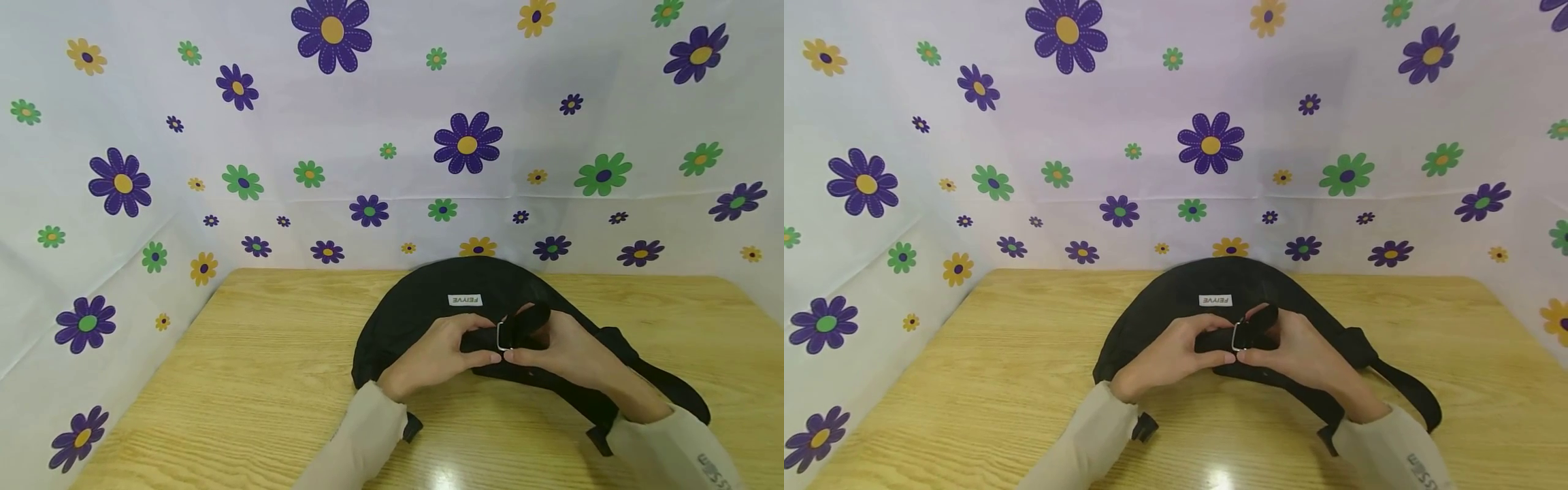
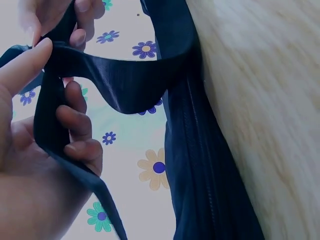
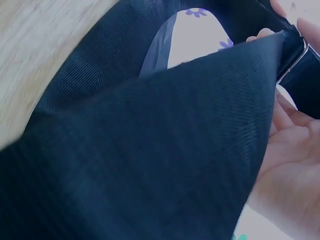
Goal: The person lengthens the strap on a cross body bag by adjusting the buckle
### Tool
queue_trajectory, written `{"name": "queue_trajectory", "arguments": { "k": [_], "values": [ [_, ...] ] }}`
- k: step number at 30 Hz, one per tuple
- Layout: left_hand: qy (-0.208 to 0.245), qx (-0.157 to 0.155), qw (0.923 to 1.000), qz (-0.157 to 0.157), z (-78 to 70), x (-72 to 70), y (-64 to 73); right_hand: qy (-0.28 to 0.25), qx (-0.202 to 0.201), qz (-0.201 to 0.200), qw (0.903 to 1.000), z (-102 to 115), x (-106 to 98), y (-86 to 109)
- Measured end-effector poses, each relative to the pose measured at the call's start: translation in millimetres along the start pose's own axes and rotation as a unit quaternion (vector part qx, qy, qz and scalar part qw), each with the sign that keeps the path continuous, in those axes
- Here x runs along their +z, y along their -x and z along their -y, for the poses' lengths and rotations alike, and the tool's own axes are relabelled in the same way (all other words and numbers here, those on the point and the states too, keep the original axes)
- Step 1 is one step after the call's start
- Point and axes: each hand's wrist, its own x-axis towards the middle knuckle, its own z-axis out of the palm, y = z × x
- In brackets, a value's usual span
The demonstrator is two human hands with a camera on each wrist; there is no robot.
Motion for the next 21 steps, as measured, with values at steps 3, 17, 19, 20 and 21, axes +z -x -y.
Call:
{"name": "queue_trajectory", "arguments": {
  "k": [3,17,19,20,21],
  "values": [
    [-0.003,-0.001,1.0,-0.004,1.0,-1.0,2.1,0.0,0.004,0.0,1.0,0,-3,2.3],
    [-0.018,0.005,0.9997,-0.012,4.1,-13.5,11.2,-0.022,0.064,0.014,0.9976,0,-16,8.1],
    [-0.023,0.005,0.9996,-0.011,5.0,-15.3,13.1,-0.018,0.061,0.015,0.9978,-1,-17,8.9],
    [-0.025,0.004,0.9996,-0.011,5.5,-16.2,14.1,-0.013,0.062,0.017,0.9979,-1,-18,9.6],
    [-0.026,0.004,0.9996,-0.011,5.9,-16.9,14.9,-0.013,0.063,0.018,0.9978,-2,-18,10.2]
  ]
}}
